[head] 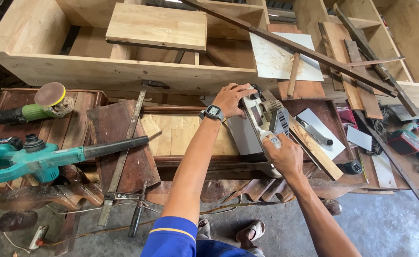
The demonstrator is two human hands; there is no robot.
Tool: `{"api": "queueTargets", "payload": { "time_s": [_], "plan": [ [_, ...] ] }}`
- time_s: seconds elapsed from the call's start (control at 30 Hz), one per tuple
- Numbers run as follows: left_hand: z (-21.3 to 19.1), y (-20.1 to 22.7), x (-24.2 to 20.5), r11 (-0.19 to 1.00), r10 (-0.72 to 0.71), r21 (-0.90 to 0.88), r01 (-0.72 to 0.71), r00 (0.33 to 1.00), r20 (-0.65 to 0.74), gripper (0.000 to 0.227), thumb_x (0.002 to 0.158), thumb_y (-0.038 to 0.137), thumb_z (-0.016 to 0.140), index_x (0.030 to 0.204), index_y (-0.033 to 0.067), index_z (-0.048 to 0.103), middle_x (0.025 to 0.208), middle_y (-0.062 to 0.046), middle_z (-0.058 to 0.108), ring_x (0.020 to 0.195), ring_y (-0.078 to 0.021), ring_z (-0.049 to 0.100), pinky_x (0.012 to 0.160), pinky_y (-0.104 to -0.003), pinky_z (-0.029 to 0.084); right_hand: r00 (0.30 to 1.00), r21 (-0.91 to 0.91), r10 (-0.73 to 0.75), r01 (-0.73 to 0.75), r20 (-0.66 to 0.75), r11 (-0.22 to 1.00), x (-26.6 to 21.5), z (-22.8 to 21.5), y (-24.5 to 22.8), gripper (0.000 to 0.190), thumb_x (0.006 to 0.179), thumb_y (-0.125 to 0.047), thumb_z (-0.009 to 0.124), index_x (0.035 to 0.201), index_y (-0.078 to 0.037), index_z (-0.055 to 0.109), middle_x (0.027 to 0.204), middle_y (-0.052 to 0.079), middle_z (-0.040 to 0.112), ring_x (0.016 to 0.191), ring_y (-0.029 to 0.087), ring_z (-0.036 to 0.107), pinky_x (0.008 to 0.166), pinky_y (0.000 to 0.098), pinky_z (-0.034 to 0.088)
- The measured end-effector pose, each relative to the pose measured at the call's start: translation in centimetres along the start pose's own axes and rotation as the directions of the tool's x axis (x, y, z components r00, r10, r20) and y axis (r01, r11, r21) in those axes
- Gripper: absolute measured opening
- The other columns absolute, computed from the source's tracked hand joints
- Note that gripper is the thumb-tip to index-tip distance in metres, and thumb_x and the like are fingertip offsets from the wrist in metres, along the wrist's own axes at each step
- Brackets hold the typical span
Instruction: The person handles a handheld electric planer in a cluttered workshop, adjusting its settings and positioning it on a wooden workbench. They also pick up and place down a small white bottle and a metal hand plane while maneuvering the electric tool.
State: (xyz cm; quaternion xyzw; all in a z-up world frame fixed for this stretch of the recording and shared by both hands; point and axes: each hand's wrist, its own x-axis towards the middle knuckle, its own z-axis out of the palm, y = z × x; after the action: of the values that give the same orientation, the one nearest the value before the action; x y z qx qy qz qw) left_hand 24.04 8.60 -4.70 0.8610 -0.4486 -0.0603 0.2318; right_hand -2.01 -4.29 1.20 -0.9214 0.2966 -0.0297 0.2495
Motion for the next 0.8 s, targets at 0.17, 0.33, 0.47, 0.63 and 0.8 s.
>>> {"api": "queueTargets", "payload": {
  "time_s": [0.17, 0.33, 0.47, 0.63, 0.8],
  "plan": [
    [0.1, -0.2, 0.1, 1.0, 0.012, 0.016, -0.012, 1.0, -0.01, 0.101, 0.063, 0.054, 0.094, 0.15, 0.0434, 0.044, 0.16, 0.007, 0.041, 0.143, -0.0305, 0.039, 0.119, -0.053, 0.035, 1.0, 0.009, -0.014, 0.014, -0.013, 1.0, 0.1, 0.2, 0.4, 0.047, 0.084, -0.058, 0.065, 0.104, -0.017, 0.075, 0.089, 0.021, 0.074, 0.099, 0.045, 0.07, 0.086, 0.0535, 0.053],
    [0.2, -0.1, 0.1, 1.0, 0.012, 0.017, -0.011, 1.0, -0.02, 0.101, 0.063, 0.053, 0.094, 0.15, 0.0437, 0.044, 0.159, 0.007, 0.042, 0.143, -0.0307, 0.039, 0.118, -0.052, 0.036, 1.0, -0.003, -0.013, 0.013, -0.007, 1.0, 0.1, -0.1, -0.1, 0.047, 0.084, -0.059, 0.065, 0.102, -0.017, 0.074, 0.087, 0.02, 0.074, 0.097, 0.044, 0.071, 0.084, 0.0538, 0.053],
    [0.3, -0.1, 0.0, 1.0, 0.015, 0.003, -0.015, 1.0, -0.02, 0.101, 0.064, 0.052, 0.094, 0.151, 0.0448, 0.043, 0.159, 0.006, 0.042, 0.143, -0.0311, 0.039, 0.118, -0.052, 0.036, 1.0, -0.008, -0.021, 0.021, -0.016, 1.0, 0.2, 0.0, 0.1, 0.043, 0.083, -0.056, 0.066, 0.099, -0.017, 0.074, 0.084, 0.02, 0.073, 0.095, 0.045, 0.071, 0.083, 0.0541, 0.053],
    [-0.1, 0.1, -0.2, 1.0, 0.01, 0.012, -0.009, 1.0, -0.019, 0.1, 0.064, 0.052, 0.094, 0.15, 0.0447, 0.044, 0.159, 0.007, 0.042, 0.143, -0.03, 0.039, 0.119, -0.051, 0.035, 0.999, 0.016, -0.023, 0.023, -0.023, 1.0, -0.3, -0.2, -0.4, 0.045, 0.084, -0.057, 0.066, 0.099, -0.015, 0.074, 0.085, 0.021, 0.073, 0.096, 0.045, 0.071, 0.083, 0.0549, 0.052],
    [0.2, -0.1, 0.3, 0.999, 0.005, 0.032, -0.004, 1.0, -0.013, 0.101, 0.063, 0.053, 0.094, 0.15, 0.0453, 0.044, 0.159, 0.007, 0.042, 0.143, -0.0289, 0.039, 0.119, -0.05, 0.035, 1.0, 0.009, -0.02, 0.02, -0.015, 1.0, -0.5, -0.3, -0.7, 0.049, 0.084, -0.059, 0.065, 0.101, -0.013, 0.075, 0.084, 0.023, 0.073, 0.097, 0.047, 0.07, 0.085, 0.0547, 0.053]
  ]
}}
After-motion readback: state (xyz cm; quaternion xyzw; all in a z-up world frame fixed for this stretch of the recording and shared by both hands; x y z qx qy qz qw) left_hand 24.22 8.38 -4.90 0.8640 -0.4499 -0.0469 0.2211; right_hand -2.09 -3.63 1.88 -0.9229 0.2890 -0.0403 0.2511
